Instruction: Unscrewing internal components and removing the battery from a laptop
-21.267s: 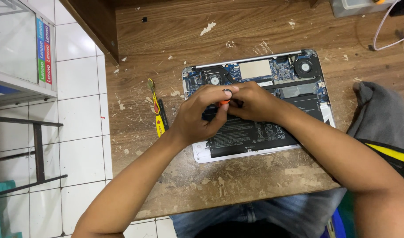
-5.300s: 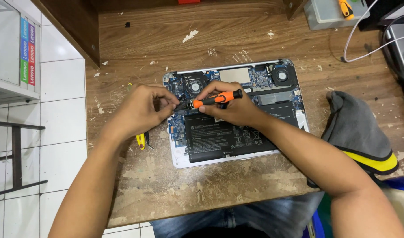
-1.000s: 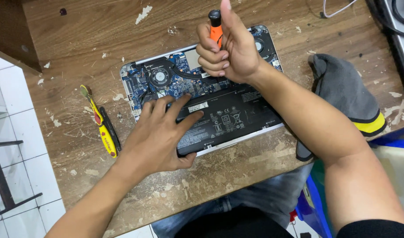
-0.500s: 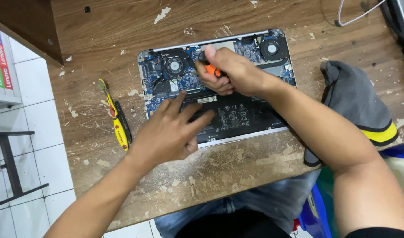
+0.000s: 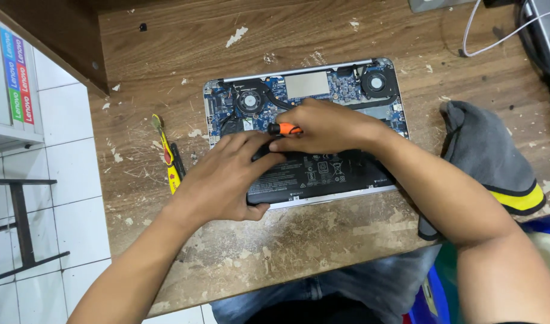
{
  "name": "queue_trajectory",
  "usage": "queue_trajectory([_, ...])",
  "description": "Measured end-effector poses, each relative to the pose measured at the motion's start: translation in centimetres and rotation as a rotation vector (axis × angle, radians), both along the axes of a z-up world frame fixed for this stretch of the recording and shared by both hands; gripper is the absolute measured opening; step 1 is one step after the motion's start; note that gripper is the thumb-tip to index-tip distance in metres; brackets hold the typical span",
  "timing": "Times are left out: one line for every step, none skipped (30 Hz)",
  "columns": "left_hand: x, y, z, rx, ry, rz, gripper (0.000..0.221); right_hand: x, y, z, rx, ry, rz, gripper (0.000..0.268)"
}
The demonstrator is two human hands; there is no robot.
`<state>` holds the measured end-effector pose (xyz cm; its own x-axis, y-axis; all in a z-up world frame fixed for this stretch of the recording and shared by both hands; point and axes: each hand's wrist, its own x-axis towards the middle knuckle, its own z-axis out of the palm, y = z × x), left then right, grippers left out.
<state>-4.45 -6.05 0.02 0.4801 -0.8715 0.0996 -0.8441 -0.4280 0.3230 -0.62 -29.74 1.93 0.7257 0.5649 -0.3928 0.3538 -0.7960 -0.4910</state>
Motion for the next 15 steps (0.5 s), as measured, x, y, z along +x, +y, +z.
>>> queue_trajectory([0.0, -0.1, -0.2, 0.0, -0.001, 0.004, 0.077, 0.1, -0.1, -0.3, 0.0, -0.001, 0.004, 0.045])
queue_trajectory([-0.1, -0.2, -0.4, -0.021, -0.046, -0.014, 0.079, 0.1, -0.2, -0.6, 0.002, -0.016, 0.024, 0.043])
queue_trajectory([-0.1, -0.3, -0.6, -0.042, -0.092, -0.033, 0.08, 0.2, -0.3, -1.0, 0.004, -0.033, 0.044, 0.04])
queue_trajectory([-0.2, -0.3, -0.8, -0.042, -0.094, -0.03, 0.08, 0.2, -0.3, -0.9, 0.004, -0.034, 0.047, 0.04])
queue_trajectory([-0.4, -0.3, -0.9, -0.031, -0.127, -0.038, 0.082, 0.2, -0.3, -0.7, -0.034, -0.018, 0.045, 0.039])
queue_trajectory([-0.5, -0.3, -1.1, -0.019, -0.16, -0.047, 0.083, 0.2, -0.2, -0.6, -0.072, -0.001, 0.043, 0.038])
queue_trajectory([-0.5, -0.2, -1.1, -0.021, -0.161, -0.044, 0.083, 0.2, -0.2, -0.4, -0.073, -0.001, 0.046, 0.038])
queue_trajectory([-0.5, -0.2, -1.1, -0.021, -0.189, -0.062, 0.082, 0.1, -0.2, -0.3, -0.101, 0.019, 0.049, 0.033])
queue_trajectory([-0.6, -0.2, -1.1, -0.022, -0.216, -0.08, 0.081, 0.0, -0.2, -0.1, -0.13, 0.04, 0.052, 0.027])
queue_trajectory([-0.7, -0.2, -1.1, -0.023, -0.215, -0.077, 0.081, 0.0, -0.3, -0.1, -0.131, 0.041, 0.055, 0.027])
queue_trajectory([-0.7, -0.2, -1.1, -0.021, -0.229, -0.076, 0.081, -0.1, -0.5, 0.0, -0.161, 0.057, 0.072, 0.026])
queue_trajectory([-0.8, -0.3, -1.1, -0.019, -0.243, -0.076, 0.082, -0.1, -0.7, 0.1, -0.191, 0.074, 0.09, 0.026])
queue_trajectory([-0.8, -0.2, -1.1, -0.021, -0.243, -0.073, 0.082, -0.3, -0.6, 0.5, -0.193, 0.073, 0.092, 0.026])
queue_trajectory([-0.7, -0.2, -1.1, -0.011, -0.253, -0.073, 0.083, -0.5, -0.5, 1.0, -0.221, 0.087, 0.094, 0.033])
queue_trajectory([-0.7, -0.2, -1.2, -0.001, -0.263, -0.073, 0.085, -0.6, -0.4, 1.4, -0.247, 0.101, 0.095, 0.041])
